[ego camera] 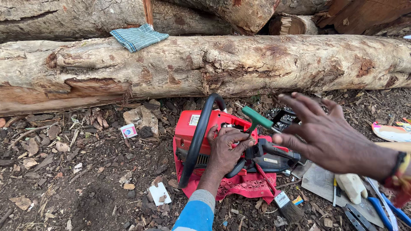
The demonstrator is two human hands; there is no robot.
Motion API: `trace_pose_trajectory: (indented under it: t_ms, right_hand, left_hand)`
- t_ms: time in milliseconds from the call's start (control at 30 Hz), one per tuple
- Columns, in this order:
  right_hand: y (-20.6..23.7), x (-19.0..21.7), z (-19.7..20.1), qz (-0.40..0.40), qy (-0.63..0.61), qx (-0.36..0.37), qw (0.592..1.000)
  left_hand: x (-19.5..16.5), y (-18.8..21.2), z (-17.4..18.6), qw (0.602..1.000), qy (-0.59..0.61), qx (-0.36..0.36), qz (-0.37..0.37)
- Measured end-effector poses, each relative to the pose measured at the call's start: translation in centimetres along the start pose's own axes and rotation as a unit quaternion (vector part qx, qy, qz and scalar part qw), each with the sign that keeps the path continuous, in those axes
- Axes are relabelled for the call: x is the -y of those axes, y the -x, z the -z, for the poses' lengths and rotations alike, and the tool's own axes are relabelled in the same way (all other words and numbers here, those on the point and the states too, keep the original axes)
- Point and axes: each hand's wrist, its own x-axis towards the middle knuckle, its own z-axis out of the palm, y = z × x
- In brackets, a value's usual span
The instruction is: The person uses a red screwdriver and a green T-handle tool to adjust and tighten screws on the engine area of a red chainsaw. They repeatedly insert, turn, and remove the tools while working on the same section of the chainsaw.
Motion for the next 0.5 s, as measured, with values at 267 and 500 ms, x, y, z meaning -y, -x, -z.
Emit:
trace_pose_trajectory:
  t_ms: [267, 500]
  right_hand:
    - [-7.1, 0.4, 0.7, -0.106, -0.086, 0.124, 0.983]
    - [-9.2, 2.7, 1.4, -0.008, -0.169, 0.088, 0.982]
  left_hand:
    - [-0.2, 0.1, 0.2, 0.999, -0.032, -0.007, -0.029]
    - [0.3, -0.3, -0.1, 0.999, 0.050, -0.004, 0.005]
